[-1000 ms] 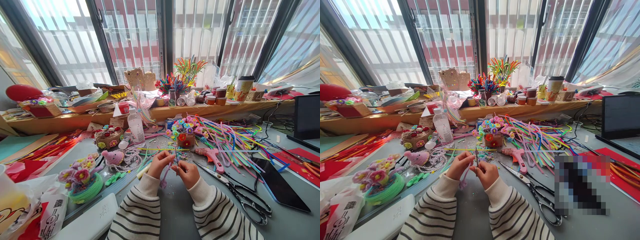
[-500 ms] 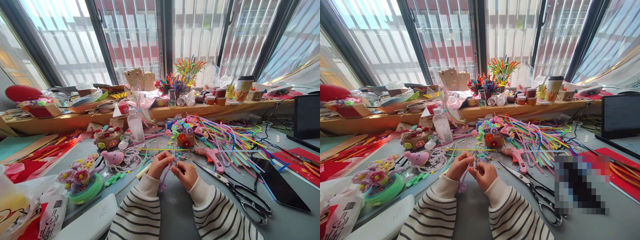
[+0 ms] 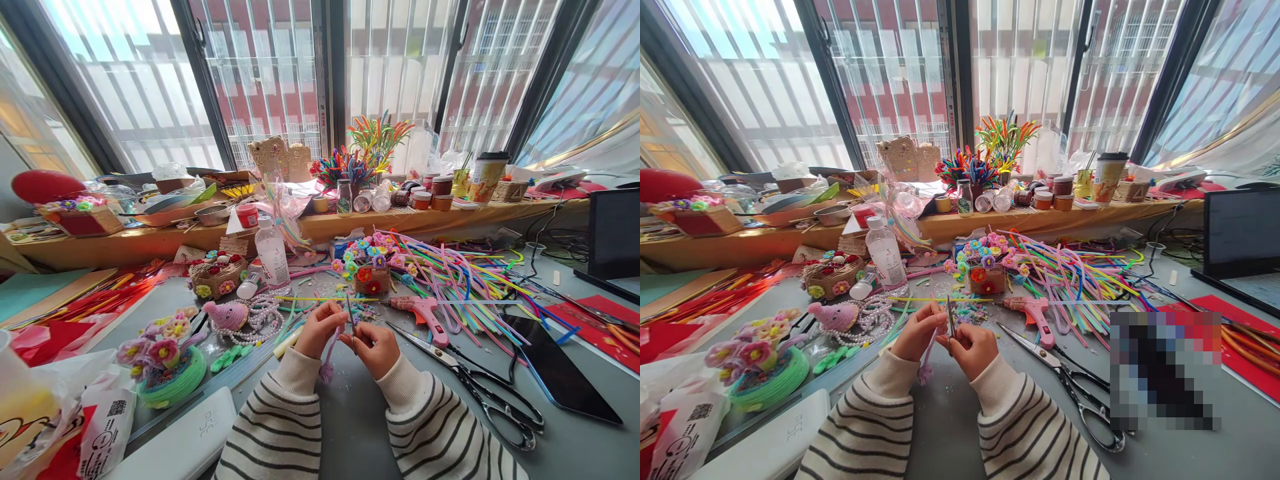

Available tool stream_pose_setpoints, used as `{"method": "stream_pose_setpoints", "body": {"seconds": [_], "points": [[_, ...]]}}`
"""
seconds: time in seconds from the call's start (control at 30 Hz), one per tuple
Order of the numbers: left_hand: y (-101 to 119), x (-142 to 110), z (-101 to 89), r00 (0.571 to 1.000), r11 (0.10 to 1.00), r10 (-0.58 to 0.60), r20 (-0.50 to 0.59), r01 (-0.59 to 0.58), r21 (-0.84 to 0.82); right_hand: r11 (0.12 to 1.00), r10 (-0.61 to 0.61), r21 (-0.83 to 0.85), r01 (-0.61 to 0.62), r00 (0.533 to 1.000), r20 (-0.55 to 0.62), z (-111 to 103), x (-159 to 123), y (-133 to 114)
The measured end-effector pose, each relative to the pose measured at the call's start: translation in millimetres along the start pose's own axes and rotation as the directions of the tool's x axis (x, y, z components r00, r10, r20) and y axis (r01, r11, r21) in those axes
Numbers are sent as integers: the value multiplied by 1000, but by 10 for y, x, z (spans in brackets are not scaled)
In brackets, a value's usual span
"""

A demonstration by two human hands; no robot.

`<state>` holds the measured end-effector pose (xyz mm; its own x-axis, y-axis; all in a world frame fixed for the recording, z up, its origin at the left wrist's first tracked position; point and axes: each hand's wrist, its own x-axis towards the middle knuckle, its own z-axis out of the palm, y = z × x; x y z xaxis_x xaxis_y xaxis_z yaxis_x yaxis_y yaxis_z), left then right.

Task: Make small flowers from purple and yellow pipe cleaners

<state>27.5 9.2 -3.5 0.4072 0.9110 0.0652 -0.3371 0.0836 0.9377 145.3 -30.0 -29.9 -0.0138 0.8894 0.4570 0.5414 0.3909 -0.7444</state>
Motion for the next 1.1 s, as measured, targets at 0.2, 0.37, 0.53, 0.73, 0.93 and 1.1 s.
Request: {"method": "stream_pose_setpoints", "body": {"seconds": [0.2,0.37,0.53,0.73,0.93,1.1], "points": [[-2,5,3,1000,1000,22,-9,-22,2,1000,26,8,-26,999,-29,-7,6,-2],[13,-8,10,1000,1000,15,6,-15,-8,996,35,74,-39,998,49,-5,2,-19],[32,-17,25,1000,1000,-13,14,13,4,998,25,52,-29,997,80,18,4,-10],[31,-22,30,998,999,-42,56,42,0,999,29,36,-31,997,70,21,6,-7],[24,-18,30,999,998,-27,44,30,-57,999,35,3,-35,999,35,9,9,-10],[20,-5,21,1000,996,3,18,-2,-93,1000,31,-1,-31,999,6,3,9,-9]]}}
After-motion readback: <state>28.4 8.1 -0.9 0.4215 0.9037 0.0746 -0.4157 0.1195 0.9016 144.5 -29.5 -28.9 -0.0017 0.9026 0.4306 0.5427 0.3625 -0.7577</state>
